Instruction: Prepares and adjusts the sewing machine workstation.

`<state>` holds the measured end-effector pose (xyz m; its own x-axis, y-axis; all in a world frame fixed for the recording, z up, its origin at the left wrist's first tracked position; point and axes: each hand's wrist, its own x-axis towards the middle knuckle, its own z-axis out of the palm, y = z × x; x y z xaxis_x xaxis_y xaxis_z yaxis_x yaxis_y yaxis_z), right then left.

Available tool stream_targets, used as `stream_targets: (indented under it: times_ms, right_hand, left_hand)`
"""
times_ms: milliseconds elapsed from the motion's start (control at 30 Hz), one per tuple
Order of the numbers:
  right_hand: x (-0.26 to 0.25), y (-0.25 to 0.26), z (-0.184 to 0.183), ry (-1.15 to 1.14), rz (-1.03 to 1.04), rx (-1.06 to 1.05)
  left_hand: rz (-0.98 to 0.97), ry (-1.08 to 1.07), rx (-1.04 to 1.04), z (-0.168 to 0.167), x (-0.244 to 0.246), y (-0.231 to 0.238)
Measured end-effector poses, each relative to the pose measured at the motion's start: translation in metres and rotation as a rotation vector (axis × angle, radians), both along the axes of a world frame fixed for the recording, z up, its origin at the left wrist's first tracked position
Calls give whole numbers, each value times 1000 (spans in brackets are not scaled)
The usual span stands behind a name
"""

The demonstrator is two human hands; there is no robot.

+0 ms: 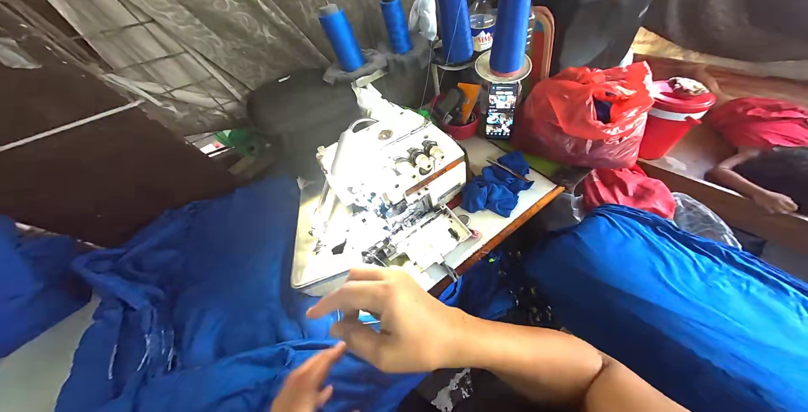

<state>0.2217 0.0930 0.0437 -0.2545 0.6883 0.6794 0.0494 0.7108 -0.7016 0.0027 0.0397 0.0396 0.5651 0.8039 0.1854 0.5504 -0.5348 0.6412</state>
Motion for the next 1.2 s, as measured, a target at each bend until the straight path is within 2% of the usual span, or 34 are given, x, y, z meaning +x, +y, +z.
stream_targets:
  times_ms: [67, 133, 233, 333, 467, 633, 733, 900, 1033, 1200]
  right_hand:
    - [5, -10, -2, 66, 43, 70]
    - [7, -19, -4, 138, 95, 138]
    - [8, -24, -13, 203, 126, 225]
    - [23, -30, -8, 211, 189, 208]
    - [34, -28, -14, 323, 281, 107]
    - [47, -23, -24, 340, 260, 129]
    - [76, -12, -30, 337, 194, 78]
    - [122, -2, -49, 309, 341, -129]
    - [122, -8, -58, 211, 138, -182]
    - [150, -9, -62, 310, -145, -426]
  left_hand:
    - [-26, -329, 83, -4, 13, 20]
    - [-197, -593, 47, -6, 38, 39]
    - [-384, -740, -38, -28, 57, 53]
    - [-341, -686, -47, -37, 67, 47]
    - [-204, -676, -86, -23, 80, 37]
    - [34, -521, 56, -29, 77, 37]
    - [63, -476, 108, -38, 57, 42]
    - [50, -483, 124, -48, 43, 41]
    - [65, -502, 131, -46, 51, 43]
    - [43, -449, 170, -27, 39, 41]
